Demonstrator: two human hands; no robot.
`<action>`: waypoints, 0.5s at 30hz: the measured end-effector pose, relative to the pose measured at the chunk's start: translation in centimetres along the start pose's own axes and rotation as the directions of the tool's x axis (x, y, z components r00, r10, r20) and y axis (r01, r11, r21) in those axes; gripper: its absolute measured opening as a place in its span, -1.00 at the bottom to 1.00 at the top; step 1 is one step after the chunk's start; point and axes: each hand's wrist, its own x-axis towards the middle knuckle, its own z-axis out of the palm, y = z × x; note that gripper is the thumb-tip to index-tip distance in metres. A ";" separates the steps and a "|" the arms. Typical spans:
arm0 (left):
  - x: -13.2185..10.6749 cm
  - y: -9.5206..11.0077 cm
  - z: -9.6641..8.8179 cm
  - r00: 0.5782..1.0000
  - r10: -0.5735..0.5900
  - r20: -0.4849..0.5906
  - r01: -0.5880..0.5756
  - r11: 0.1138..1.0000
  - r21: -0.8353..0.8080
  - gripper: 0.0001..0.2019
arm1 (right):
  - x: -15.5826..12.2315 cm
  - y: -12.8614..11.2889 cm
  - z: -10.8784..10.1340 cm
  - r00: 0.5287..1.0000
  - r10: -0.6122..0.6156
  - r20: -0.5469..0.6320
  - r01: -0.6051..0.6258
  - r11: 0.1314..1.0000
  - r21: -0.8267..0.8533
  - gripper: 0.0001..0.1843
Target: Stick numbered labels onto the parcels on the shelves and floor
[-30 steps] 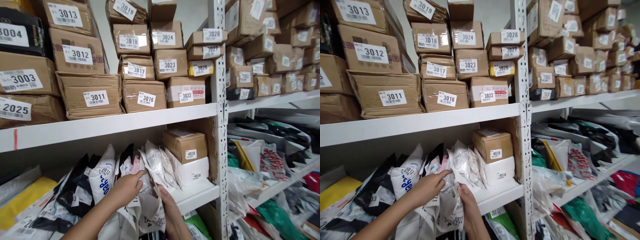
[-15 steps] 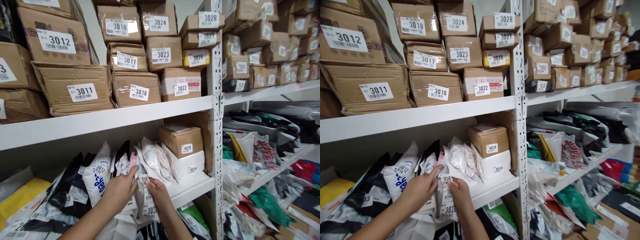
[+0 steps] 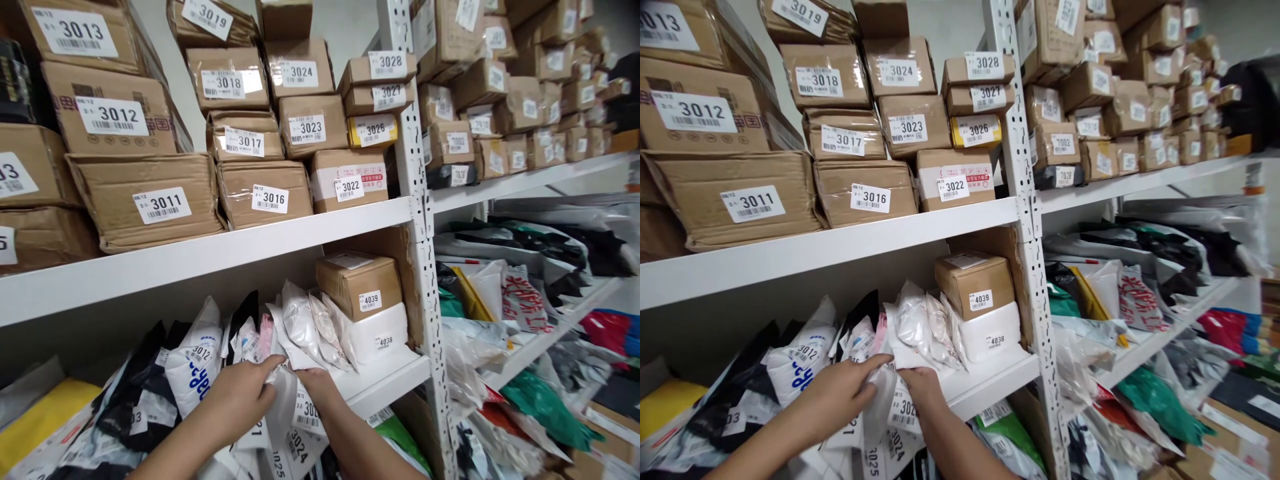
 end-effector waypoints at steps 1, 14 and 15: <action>0.1 0.0 -0.2 1.000 0.007 0.004 -0.007 1.000 0.009 -0.47 | -0.1 -0.1 0.1 1.000 -0.017 -0.016 0.016 1.000 -0.017 -0.67; 0.0 -1.5 0.6 0.993 0.099 0.059 -0.097 0.995 -0.033 -0.44 | -1.5 0.9 0.9 0.958 -0.156 -0.239 0.094 0.963 -0.251 -0.42; 0.1 -1.6 0.7 0.993 0.101 0.058 -0.099 0.994 -0.041 -0.44 | -1.8 0.7 0.8 0.978 -0.087 -0.188 0.054 0.984 -0.170 -0.40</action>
